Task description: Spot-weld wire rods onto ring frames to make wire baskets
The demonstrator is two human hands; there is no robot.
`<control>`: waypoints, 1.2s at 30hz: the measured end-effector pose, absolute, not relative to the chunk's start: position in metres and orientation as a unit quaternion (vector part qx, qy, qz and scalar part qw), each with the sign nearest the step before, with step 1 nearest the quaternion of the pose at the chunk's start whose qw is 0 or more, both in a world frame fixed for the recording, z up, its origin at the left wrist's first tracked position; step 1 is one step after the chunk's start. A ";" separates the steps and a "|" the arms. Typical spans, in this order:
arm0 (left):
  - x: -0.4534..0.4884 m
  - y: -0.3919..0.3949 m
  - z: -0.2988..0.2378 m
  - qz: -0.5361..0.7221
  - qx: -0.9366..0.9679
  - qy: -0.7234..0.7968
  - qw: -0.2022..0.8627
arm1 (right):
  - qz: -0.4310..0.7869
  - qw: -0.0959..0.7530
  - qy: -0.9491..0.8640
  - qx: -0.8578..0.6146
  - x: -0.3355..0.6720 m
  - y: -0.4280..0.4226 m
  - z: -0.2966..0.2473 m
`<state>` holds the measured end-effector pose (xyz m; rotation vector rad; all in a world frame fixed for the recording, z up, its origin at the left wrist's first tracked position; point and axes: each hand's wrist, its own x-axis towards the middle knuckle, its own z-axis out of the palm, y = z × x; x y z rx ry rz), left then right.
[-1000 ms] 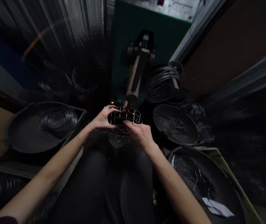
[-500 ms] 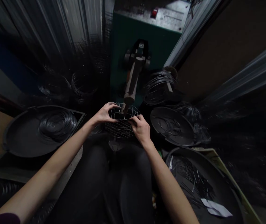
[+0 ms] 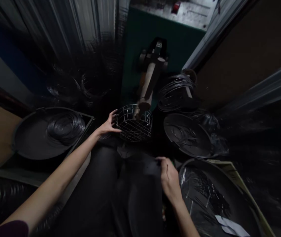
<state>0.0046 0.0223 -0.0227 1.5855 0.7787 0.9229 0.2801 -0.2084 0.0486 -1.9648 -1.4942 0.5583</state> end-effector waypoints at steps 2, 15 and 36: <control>0.004 0.018 -0.033 0.402 0.624 0.325 0.585 | 0.264 0.252 -0.565 -0.740 0.284 -0.239 0.019; 0.006 -0.019 -0.036 0.498 0.656 0.325 0.465 | 0.355 0.310 -0.567 -0.676 0.274 -0.222 0.037; 0.021 -0.037 0.044 0.280 0.884 0.283 0.245 | -0.055 0.037 -0.861 -0.503 0.232 -0.129 0.078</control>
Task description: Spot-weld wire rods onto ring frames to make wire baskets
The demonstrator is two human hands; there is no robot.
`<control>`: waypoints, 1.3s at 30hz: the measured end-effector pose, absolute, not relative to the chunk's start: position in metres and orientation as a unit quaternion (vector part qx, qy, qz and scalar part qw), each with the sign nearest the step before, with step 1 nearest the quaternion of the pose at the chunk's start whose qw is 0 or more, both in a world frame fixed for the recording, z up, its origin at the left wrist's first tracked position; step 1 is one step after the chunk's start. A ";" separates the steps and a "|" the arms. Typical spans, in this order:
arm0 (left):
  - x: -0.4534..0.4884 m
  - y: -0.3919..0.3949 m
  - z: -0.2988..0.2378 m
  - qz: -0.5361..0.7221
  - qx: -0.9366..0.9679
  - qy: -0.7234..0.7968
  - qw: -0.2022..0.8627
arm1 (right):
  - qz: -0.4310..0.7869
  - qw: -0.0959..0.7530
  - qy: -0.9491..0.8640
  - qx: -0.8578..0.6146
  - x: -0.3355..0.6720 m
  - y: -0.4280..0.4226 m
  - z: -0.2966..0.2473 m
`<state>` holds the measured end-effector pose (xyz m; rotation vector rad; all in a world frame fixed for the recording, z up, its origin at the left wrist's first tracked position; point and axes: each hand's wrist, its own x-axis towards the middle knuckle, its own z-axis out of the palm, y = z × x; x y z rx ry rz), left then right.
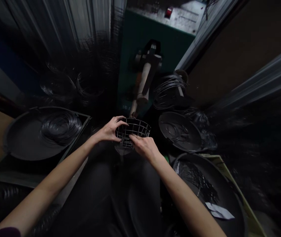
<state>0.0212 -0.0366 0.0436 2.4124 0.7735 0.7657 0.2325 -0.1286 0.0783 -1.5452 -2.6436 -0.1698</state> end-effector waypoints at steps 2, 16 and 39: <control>0.026 -0.032 0.044 0.279 0.883 0.284 0.248 | -0.064 0.048 -0.864 -0.496 0.238 -0.123 0.080; 0.030 -0.017 0.052 0.268 0.882 0.280 0.269 | -0.061 0.095 -0.864 -0.491 0.244 -0.106 0.082; 0.036 0.021 0.054 0.268 0.877 0.278 0.287 | -0.062 0.232 -0.760 -0.604 0.241 -0.100 0.070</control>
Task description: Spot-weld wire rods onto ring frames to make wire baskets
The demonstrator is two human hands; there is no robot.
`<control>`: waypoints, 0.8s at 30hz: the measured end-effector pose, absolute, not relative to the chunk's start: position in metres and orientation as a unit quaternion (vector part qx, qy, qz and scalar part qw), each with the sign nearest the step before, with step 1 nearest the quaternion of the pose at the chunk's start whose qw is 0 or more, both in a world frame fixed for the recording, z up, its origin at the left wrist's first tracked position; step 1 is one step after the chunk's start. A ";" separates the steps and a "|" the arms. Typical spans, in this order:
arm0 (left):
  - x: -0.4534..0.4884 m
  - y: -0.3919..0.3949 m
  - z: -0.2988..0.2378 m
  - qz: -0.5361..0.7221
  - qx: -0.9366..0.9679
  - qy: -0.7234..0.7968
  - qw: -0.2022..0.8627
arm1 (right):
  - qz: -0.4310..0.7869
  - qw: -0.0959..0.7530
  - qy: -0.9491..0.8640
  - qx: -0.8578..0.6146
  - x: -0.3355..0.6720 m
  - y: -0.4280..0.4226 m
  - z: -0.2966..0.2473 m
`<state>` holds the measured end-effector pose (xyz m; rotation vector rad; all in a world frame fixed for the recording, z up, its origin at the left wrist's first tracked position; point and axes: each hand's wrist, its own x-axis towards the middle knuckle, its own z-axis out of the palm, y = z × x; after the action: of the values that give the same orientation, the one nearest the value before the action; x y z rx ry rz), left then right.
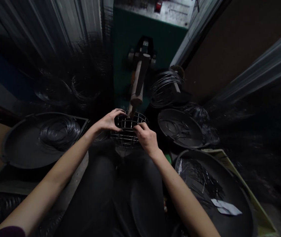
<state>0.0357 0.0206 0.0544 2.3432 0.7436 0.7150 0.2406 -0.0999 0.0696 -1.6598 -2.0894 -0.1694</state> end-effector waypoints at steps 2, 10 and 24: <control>0.037 0.025 0.057 0.269 0.875 0.285 0.283 | -0.056 0.259 -0.749 -0.607 0.242 -0.094 0.068; 0.041 0.042 0.058 0.274 0.874 0.275 0.292 | -0.017 0.327 -0.727 -0.604 0.248 -0.074 0.066; 0.041 0.067 0.060 0.296 0.860 0.287 0.301 | -0.001 0.349 -0.705 -0.617 0.248 -0.041 0.065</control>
<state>0.0413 0.0670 0.0598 2.2810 0.7614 0.7849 0.2482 -0.0411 0.0649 -1.5978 -1.8279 -0.0029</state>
